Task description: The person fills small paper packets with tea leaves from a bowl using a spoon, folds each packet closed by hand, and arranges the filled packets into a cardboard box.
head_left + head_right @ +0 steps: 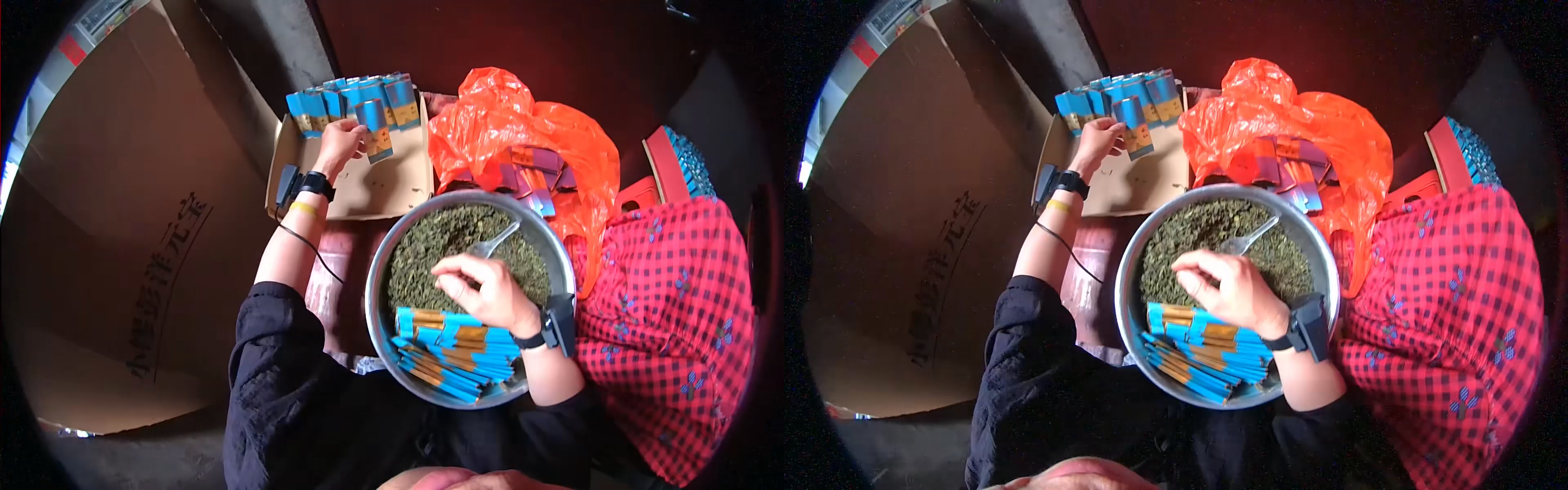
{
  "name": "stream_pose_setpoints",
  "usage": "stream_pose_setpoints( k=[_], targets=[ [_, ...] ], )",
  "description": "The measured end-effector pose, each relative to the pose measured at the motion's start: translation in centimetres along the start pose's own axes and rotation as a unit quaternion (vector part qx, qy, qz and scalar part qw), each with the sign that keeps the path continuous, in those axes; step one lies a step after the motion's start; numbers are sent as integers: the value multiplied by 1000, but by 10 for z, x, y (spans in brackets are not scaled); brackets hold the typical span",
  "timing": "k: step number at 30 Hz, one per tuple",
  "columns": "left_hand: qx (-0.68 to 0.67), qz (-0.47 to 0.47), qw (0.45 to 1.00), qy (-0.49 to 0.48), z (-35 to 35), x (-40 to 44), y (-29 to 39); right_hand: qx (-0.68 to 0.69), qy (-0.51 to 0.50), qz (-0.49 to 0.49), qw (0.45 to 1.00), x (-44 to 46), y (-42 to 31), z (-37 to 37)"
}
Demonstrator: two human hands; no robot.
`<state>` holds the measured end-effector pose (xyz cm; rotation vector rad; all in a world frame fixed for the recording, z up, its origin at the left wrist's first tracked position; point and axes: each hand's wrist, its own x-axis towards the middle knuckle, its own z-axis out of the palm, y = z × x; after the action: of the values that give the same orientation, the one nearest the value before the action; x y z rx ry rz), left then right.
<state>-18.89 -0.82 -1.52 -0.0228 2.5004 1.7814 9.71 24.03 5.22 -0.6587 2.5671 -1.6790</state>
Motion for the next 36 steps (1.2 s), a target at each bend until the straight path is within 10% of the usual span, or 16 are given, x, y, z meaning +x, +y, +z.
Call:
stream_pose_setpoints(
  k=[21, 31, 36],
  targets=[
    [71, 138, 972, 177, 19, 76, -54, -14, -14, 24, 1000, 1, 8, 6],
    [77, 98, 954, -273, -27, -160, 58, -52, -117, 78, 989, 2, 31, -15],
    [214, 186, 915, -286, 6, -268, 66, -81, -145, 73, 983, 0, 29, -14]
  ],
)
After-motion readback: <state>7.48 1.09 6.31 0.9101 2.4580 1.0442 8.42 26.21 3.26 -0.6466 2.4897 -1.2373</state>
